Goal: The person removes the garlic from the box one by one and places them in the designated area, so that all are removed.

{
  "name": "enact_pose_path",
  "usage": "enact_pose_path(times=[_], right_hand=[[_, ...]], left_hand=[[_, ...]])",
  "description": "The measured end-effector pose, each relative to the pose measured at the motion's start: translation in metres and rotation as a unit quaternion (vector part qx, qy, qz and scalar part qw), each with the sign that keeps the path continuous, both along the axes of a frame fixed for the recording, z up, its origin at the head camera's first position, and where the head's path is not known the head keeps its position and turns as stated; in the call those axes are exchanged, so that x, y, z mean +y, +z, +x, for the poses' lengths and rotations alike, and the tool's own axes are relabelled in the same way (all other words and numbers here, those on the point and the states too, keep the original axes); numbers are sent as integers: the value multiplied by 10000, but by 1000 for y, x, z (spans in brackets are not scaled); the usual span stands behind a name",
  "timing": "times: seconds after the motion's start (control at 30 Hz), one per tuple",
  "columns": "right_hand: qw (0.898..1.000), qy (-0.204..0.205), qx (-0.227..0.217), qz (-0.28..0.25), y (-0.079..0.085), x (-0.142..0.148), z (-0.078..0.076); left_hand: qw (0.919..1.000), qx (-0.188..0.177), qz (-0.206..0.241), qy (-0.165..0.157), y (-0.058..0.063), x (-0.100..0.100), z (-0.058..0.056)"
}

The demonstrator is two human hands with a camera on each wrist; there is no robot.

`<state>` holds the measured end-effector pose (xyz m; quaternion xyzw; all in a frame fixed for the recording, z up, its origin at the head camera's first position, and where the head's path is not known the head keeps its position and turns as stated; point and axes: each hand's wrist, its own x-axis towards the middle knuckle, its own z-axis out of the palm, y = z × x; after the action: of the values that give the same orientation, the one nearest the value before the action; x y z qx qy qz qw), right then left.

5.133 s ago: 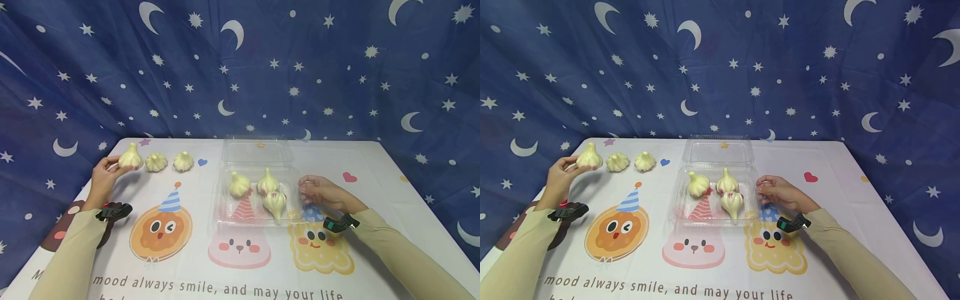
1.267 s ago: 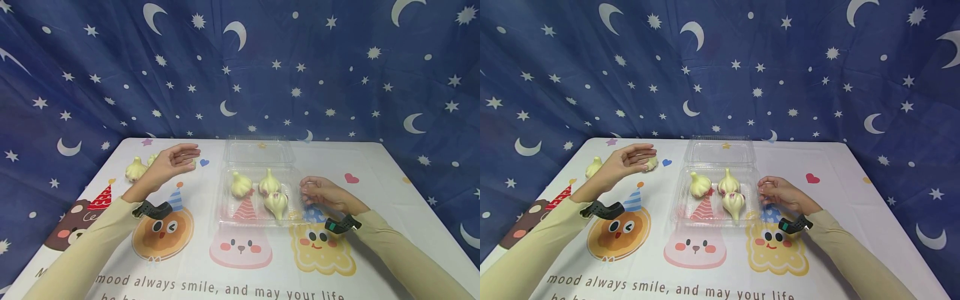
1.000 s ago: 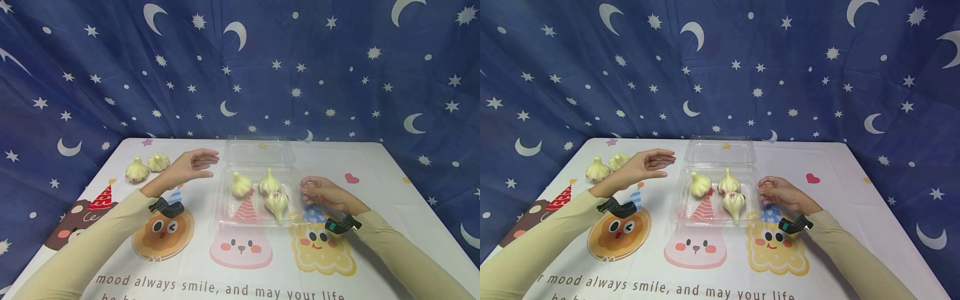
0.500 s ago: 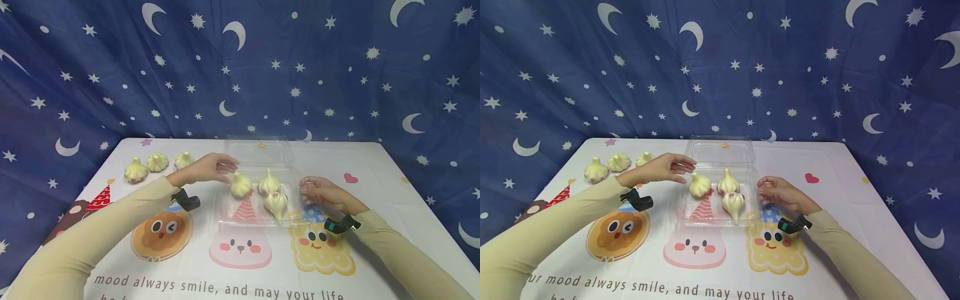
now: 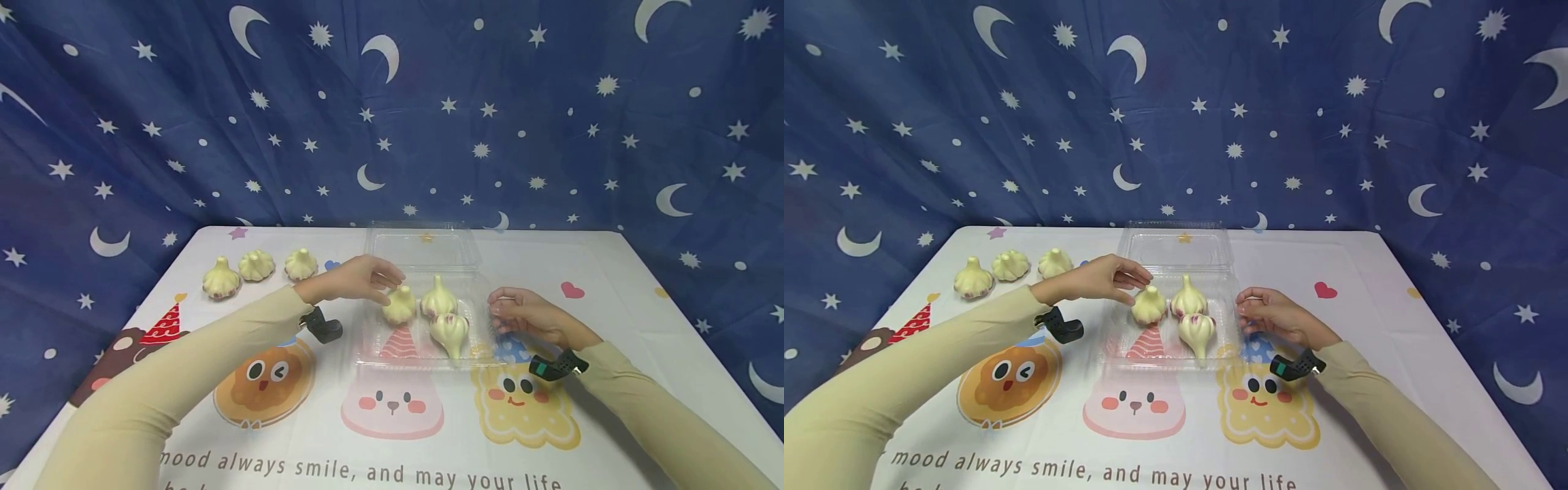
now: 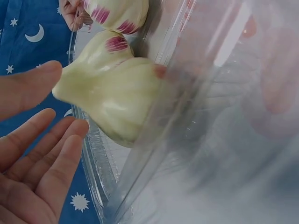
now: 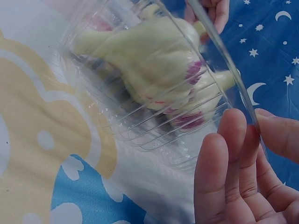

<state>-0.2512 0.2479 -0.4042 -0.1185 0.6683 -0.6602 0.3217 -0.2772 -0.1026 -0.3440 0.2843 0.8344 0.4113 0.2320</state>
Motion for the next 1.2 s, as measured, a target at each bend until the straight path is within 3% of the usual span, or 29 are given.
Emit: enact_pose_path(times=[0.03,0.1,0.23,0.27,0.47,0.87,1.2], right_hand=[[10000,-12,-5,13,0,0,0],[10000,-29,-4,60,0,0,0],[10000,-38,-13,75,0,0,-1],[10000,-24,-13,60,-1,1,-1],[10000,-29,-9,78,-3,1,-4],[10000,-37,-24,11,-2,1,-2],[9999,4,-63,-115,-1,0,-1]], left_hand=[[9999,62,98,-123,-6,-1,-6],[9997,111,54,-197,-6,1,-8],[9995,101,-169,-236,-5,6,-8],[9993,69,-339,-159,1,10,-2],[9980,110,-526,-324,-3,15,-7],[9936,-311,-998,-429,-4,23,-13],[9929,-479,-994,-442,-10,27,-14]])
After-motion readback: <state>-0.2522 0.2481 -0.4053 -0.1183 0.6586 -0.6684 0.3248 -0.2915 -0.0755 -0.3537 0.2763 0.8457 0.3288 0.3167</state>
